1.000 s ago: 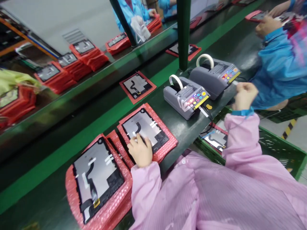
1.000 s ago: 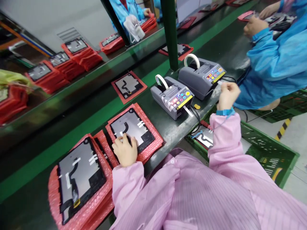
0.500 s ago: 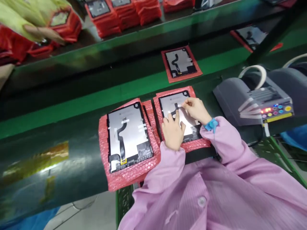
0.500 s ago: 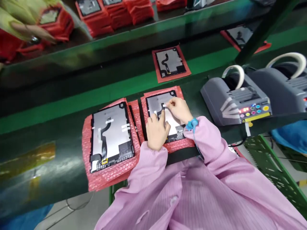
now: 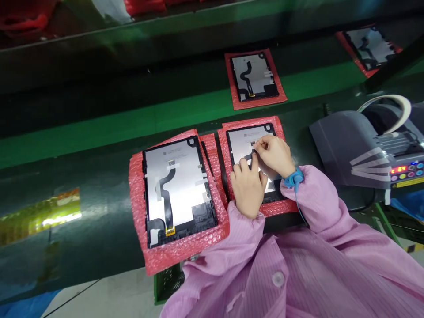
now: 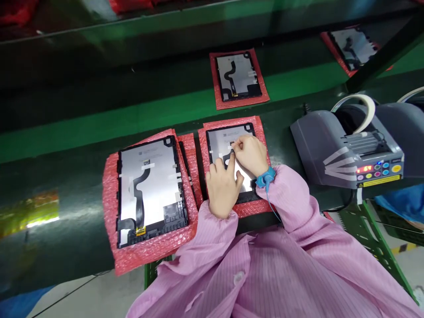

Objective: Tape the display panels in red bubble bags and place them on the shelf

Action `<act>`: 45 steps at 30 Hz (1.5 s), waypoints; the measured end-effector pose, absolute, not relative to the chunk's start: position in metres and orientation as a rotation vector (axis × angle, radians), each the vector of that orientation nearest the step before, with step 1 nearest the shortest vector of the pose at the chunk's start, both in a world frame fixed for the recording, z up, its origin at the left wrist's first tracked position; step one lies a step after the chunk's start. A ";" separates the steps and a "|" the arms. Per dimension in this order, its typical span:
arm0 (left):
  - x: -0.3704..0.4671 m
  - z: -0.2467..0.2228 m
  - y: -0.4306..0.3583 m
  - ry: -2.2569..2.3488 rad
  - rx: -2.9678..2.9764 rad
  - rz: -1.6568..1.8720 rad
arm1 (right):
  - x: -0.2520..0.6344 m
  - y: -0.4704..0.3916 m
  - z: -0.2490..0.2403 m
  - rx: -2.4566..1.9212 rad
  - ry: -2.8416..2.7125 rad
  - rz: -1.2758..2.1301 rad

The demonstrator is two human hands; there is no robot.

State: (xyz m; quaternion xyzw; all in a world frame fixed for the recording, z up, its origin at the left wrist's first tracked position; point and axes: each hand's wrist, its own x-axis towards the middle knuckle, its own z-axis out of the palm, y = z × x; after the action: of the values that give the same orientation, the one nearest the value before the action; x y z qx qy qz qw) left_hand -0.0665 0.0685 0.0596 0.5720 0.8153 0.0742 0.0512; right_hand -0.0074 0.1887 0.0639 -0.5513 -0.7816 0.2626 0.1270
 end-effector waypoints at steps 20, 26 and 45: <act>-0.074 0.052 0.052 2.632 1.399 0.658 | 0.038 0.206 0.057 -1.661 -2.163 0.567; -0.087 0.038 0.048 2.610 1.119 0.725 | 0.054 0.209 0.038 -1.602 -2.001 0.850; -0.078 0.106 0.040 2.378 0.860 1.249 | 0.058 0.206 0.044 -1.160 -1.265 1.142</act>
State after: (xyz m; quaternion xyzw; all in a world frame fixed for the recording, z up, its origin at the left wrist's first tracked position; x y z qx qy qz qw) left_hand -0.0783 0.0403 0.1063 0.3011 0.8324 0.4370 0.1598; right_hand 0.0585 0.2062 0.0437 -0.4826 -0.5263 0.4750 0.5143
